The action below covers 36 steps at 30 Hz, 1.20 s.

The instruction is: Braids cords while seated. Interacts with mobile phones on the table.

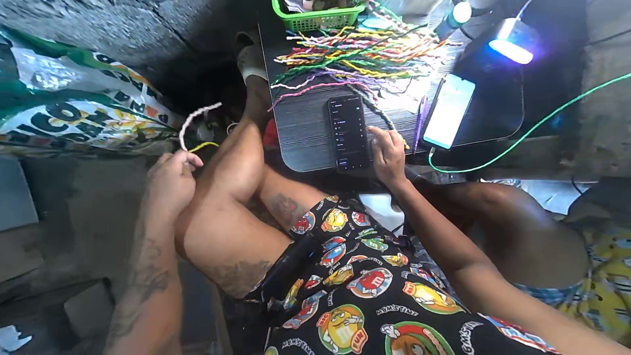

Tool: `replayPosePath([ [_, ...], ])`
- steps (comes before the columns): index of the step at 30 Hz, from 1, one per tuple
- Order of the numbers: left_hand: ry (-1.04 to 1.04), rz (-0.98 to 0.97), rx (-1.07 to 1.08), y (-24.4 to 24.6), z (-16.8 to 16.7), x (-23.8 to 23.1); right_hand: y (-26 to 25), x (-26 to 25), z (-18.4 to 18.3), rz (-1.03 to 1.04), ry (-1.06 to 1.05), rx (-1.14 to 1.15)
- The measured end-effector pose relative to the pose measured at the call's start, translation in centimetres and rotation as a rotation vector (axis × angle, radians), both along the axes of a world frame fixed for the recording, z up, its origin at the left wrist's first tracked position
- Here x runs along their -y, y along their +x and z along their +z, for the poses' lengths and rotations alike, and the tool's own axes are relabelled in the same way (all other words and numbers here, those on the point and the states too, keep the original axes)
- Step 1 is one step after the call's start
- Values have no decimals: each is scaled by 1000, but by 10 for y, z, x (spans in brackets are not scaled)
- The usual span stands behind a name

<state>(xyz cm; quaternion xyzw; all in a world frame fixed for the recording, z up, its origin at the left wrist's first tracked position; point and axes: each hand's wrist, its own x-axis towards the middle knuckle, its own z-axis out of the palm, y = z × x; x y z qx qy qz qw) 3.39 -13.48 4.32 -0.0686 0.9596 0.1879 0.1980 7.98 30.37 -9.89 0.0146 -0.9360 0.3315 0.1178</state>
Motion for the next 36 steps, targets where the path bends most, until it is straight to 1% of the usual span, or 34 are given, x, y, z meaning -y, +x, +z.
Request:
replayPosePath([
  [2,-79,-73,76,-15,-3,-5,1,0,2,3,-2,-10],
  [5,-45,-155,189,-23,-7,-20,2,4,6,1,2,-13],
  [7,-28,-173,211,-23,-14,-19,2,5,5,-8,9,-10],
  [10,12,-126,236,-21,-18,-12,3,5,5,-20,15,4],
  [14,-21,-86,244,-21,-19,-10,2,4,4,-11,22,-3],
  [19,-51,-4,214,-17,-24,-1,3,2,2,7,7,-6],
  [23,-86,-7,161,-11,-27,7,3,2,3,11,-7,-2],
  [27,-90,42,200,-9,-17,2,4,0,4,29,-7,13],
  [31,-77,102,244,-11,-20,6,2,2,8,31,-2,25],
  [36,-97,84,254,-16,-22,7,2,1,10,43,-12,64],
])
